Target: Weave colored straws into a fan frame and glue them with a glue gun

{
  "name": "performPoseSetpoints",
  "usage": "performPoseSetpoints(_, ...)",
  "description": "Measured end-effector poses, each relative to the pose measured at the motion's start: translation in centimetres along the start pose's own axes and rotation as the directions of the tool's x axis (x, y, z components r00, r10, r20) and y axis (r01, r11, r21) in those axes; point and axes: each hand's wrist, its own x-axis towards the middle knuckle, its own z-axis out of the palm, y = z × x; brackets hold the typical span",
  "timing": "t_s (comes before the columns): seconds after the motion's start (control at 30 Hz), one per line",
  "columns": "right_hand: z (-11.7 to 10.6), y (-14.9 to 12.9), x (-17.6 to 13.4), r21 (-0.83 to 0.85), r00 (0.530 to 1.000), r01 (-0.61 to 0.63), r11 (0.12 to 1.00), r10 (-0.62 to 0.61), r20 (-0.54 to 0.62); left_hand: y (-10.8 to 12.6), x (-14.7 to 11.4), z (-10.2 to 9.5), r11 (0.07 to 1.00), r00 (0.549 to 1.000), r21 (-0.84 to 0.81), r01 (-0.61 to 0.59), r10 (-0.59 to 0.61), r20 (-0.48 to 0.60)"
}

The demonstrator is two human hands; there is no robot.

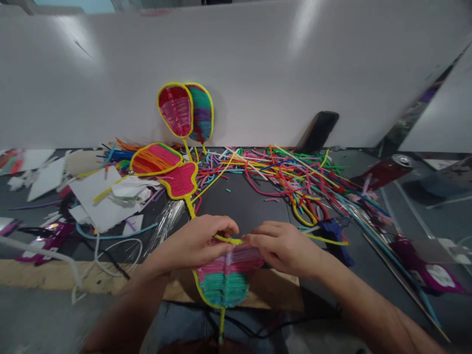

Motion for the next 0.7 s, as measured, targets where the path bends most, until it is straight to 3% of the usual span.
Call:
performPoseSetpoints(0.33,1.2,-1.2,1.1,-0.012,0.98,-0.149,0.989,0.146,-0.138,0.1,0.3,0.8,1.0,0.999,0.015,0.004,-0.004,-0.045)
performPoseSetpoints(0.5,1.8,-1.5,1.4,0.061,0.966,-0.205,0.977,0.212,-0.147,-0.1,0.2,0.8,0.999,0.999,0.05,-0.018,0.02,-0.047)
performPoseSetpoints(0.7,2.4,-1.2,1.3,0.155,0.97,-0.185,0.97,0.206,-0.131,-0.2,0.2,1.0,0.999,0.999,0.043,-0.016,0.018,-0.041)
